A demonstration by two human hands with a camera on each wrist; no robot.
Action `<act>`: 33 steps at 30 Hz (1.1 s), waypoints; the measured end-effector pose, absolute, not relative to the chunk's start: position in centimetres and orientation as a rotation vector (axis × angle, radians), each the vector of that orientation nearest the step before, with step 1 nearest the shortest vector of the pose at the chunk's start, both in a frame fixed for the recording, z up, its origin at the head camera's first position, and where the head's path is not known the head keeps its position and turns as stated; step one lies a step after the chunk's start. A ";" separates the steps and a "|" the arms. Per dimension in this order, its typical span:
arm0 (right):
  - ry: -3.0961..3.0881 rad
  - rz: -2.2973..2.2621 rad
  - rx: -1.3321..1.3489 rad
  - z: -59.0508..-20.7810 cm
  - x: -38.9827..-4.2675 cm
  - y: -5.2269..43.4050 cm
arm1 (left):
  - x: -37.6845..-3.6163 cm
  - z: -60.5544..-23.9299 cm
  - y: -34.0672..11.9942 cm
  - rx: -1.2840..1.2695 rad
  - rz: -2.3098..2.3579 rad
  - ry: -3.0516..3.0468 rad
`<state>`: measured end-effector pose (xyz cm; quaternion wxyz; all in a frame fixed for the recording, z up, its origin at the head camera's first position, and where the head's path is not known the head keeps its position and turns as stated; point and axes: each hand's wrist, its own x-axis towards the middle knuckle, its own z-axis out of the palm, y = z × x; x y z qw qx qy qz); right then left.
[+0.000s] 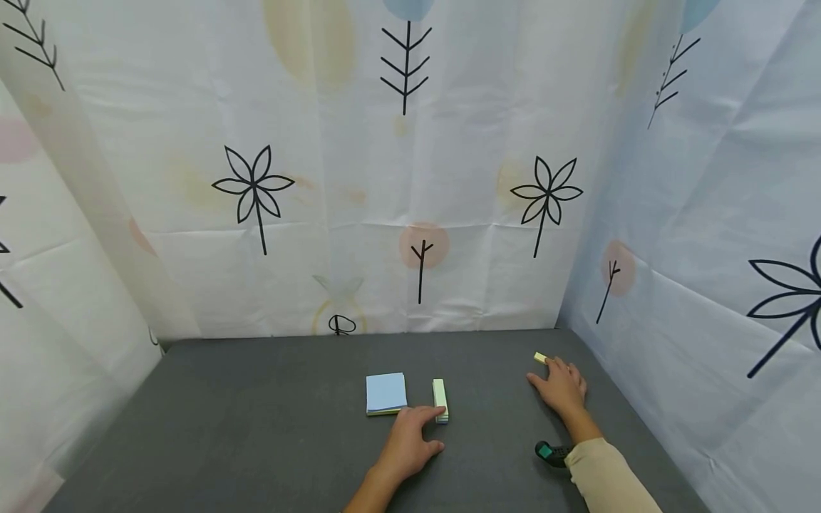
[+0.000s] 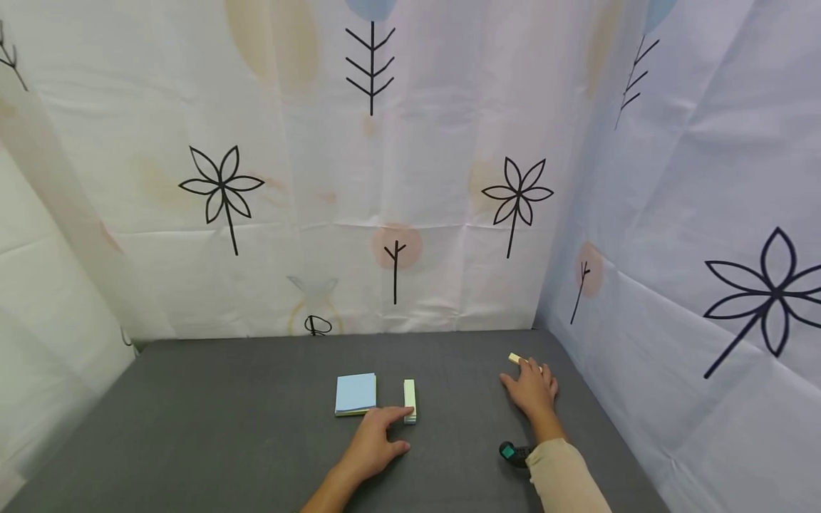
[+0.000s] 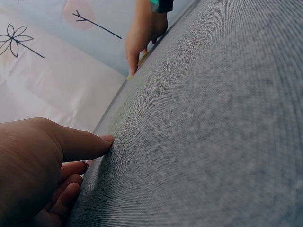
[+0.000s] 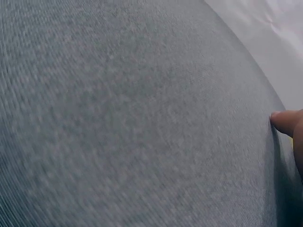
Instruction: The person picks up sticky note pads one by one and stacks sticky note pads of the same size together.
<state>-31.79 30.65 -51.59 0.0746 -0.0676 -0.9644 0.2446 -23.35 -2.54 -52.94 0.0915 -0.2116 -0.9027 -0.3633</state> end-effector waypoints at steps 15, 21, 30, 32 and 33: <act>-2.676 0.816 0.016 -52.2 -32.5 27.6 | -23.3 -52.8 -2.6 -0.631 -1.091 -2.677; -2.616 0.885 0.101 -52.5 -32.7 26.2 | -23.3 -52.8 -2.6 -0.632 -1.090 -2.673; -2.613 1.007 0.231 -52.3 -33.0 24.0 | -23.4 -52.9 -2.7 -0.633 -1.094 -2.696; -2.617 1.017 0.260 -52.3 -33.1 23.6 | -23.4 -52.9 -2.7 -0.630 -1.097 -2.698; -2.620 1.014 0.277 -52.4 -33.1 23.4 | -23.4 -52.9 -2.6 -0.629 -1.100 -2.697</act>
